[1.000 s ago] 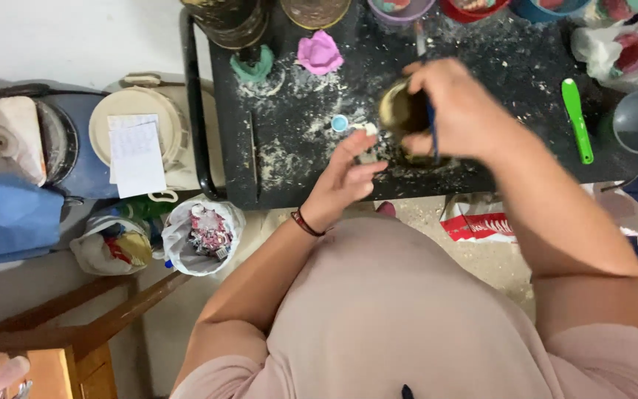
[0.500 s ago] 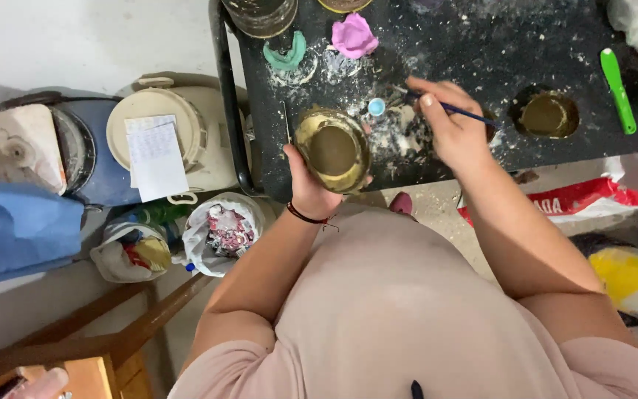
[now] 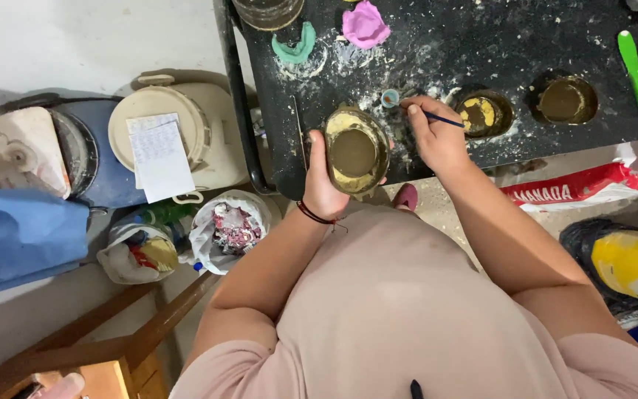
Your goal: The person paints the inside of a small ceramic bowl with a brush, repeatedly dipping it into a container of gold paint. Later, they use a green spatula to scoop a white powder from a larger container into a smaller one.
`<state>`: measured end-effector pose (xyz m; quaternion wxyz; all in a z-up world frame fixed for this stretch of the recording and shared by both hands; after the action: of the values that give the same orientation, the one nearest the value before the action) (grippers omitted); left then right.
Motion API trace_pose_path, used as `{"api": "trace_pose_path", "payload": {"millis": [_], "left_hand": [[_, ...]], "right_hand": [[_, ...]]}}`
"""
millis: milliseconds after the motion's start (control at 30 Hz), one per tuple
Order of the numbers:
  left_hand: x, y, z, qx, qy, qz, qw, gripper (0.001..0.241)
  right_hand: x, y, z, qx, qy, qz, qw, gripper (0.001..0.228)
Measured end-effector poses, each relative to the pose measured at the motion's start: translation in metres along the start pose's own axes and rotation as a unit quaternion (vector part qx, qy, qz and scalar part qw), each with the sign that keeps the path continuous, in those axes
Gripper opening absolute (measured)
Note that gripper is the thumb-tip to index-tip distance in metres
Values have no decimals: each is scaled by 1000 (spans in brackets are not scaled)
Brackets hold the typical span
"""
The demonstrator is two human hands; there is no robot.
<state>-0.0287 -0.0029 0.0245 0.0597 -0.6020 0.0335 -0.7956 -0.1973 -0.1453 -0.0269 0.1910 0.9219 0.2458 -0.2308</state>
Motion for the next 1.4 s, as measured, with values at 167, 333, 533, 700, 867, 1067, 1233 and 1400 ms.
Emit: {"api": "trace_pose_path", "payload": {"millis": [167,333,533,700,867,1067,1233,1400], "left_hand": [[-42,5,-7,-5,14,1,1000,69],[-33,-2,-7,-20,0,15,1000,67],[-21,-4,2,-33,-32,61,997,61],[-7,-10,0,-9,-20,93,995,52],[9,-10,7,14,-31,91,995,44],[-39,2,-8,-5,-18,25,1000,48],[-62,13,-16,3,-2,2,1000,49],[-68,14,-18,-3,24,-12,1000,48]], "right_hand": [[-2,4,-1,-5,-37,1,999,24],[-3,6,0,-12,-42,9,999,24],[-2,6,-9,-15,-35,16,999,22],[-1,2,-3,-9,-24,12,1000,22],[-19,2,-42,6,123,56,991,16],[-18,-8,-101,-94,185,-30,978,28],[-14,2,-119,-178,97,-86,976,26],[-18,-9,-147,-173,93,-155,968,24]]}}
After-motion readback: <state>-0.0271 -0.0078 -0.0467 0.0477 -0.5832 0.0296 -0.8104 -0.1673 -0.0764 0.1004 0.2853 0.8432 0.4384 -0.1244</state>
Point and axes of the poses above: each hand's wrist, its own y-axis towards the middle knuckle, its own x-axis out of the palm, z = x × y, the point moved 1 cm from there along y, towards the middle knuckle, and after that the axes turned 4 degrees about -z, right-handed, at the moved point
